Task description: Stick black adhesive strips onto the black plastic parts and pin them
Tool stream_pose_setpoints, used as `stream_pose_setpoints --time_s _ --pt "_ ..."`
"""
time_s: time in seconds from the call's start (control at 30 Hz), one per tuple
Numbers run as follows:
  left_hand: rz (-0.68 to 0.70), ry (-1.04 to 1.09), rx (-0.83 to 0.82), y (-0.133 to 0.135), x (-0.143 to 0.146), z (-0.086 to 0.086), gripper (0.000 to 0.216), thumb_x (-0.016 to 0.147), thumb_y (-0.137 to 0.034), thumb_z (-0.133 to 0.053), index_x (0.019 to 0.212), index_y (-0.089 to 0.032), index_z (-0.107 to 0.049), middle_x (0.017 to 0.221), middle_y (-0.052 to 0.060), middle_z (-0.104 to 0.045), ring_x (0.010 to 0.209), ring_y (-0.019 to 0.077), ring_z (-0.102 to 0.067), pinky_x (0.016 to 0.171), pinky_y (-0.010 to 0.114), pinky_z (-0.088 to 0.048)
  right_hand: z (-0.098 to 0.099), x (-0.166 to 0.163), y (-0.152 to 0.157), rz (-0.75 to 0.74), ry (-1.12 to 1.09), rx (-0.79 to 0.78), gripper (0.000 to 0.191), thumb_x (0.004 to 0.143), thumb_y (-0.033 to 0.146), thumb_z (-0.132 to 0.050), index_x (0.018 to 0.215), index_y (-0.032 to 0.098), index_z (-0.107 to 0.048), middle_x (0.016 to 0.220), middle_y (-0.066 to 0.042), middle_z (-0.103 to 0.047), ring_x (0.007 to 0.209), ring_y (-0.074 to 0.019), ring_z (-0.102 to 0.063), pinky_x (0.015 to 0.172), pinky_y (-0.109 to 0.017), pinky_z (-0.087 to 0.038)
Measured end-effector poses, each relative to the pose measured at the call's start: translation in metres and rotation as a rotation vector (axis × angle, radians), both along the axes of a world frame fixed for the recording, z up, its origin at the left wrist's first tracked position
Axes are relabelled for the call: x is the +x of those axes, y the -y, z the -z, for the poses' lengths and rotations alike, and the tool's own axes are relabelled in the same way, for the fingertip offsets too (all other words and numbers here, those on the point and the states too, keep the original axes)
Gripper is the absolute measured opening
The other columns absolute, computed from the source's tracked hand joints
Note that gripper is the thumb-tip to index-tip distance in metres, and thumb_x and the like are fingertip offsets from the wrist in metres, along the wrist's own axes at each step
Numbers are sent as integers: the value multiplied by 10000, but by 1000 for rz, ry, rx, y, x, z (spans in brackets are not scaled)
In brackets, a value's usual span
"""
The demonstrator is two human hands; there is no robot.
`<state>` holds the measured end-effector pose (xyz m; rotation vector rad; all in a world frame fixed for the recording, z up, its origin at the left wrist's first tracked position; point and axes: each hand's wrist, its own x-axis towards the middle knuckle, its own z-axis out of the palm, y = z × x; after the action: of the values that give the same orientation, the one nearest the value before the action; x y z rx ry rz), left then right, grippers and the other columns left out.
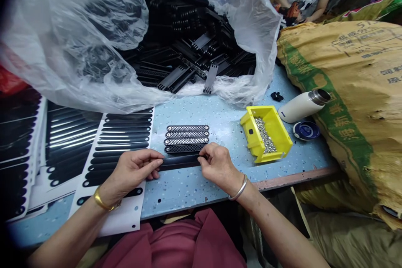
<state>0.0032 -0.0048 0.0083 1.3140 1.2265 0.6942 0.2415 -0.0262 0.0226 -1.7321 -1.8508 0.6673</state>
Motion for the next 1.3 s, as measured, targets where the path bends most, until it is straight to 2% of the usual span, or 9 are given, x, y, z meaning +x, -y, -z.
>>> stream_pose_setpoints --time_s 0.2,0.43,0.67,0.87,1.03,1.3 --pt "-10 10 -6 -1 1 -1 200 707 -322 -679 770 -132 -694 496 -2 -632 416 129 -622 395 179 -498 -2 -1 -2 33 -24 -47 49 665 125 -629 667 172 -641 559 20 -567 470 -94 -484 461 -214 -385" --pt "4 19 -9 0 0 -1 194 726 -310 -669 779 -126 -697 495 0 -629 426 128 -628 411 180 -511 8 1 -3 140 -322 -193 41 669 207 -631 657 168 -634 523 16 -557 490 -115 -506 463 -227 -397" --pt "-3 21 -17 0 0 0 203 723 -316 -678 792 -126 -697 520 -2 -630 441 128 -634 415 182 -519 4 -2 -7 91 -235 -145 49 637 153 -607 590 163 -606 496 29 -525 454 -90 -457 423 -203 -347" --pt "-3 20 -32 0 0 0 219 716 -331 -685 791 -125 -693 501 1 -629 435 133 -634 412 184 -519 3 2 -8 94 -366 -199 43 638 168 -626 597 155 -625 523 9 -591 483 -95 -502 450 -205 -393" --pt "-15 31 -29 0 1 1 224 706 -347 -698 778 -135 -691 507 3 -635 437 139 -640 405 185 -521 2 3 -6 123 -444 -270 44 630 182 -641 599 151 -635 510 14 -584 438 -82 -469 405 -196 -370" --pt "-6 28 -47 -1 0 1 233 698 -349 -704 784 -133 -691 519 7 -643 441 142 -643 408 185 -514 4 0 -6 97 -297 -183 76 644 132 -600 576 165 -604 505 20 -558 459 -92 -478 428 -200 -369"
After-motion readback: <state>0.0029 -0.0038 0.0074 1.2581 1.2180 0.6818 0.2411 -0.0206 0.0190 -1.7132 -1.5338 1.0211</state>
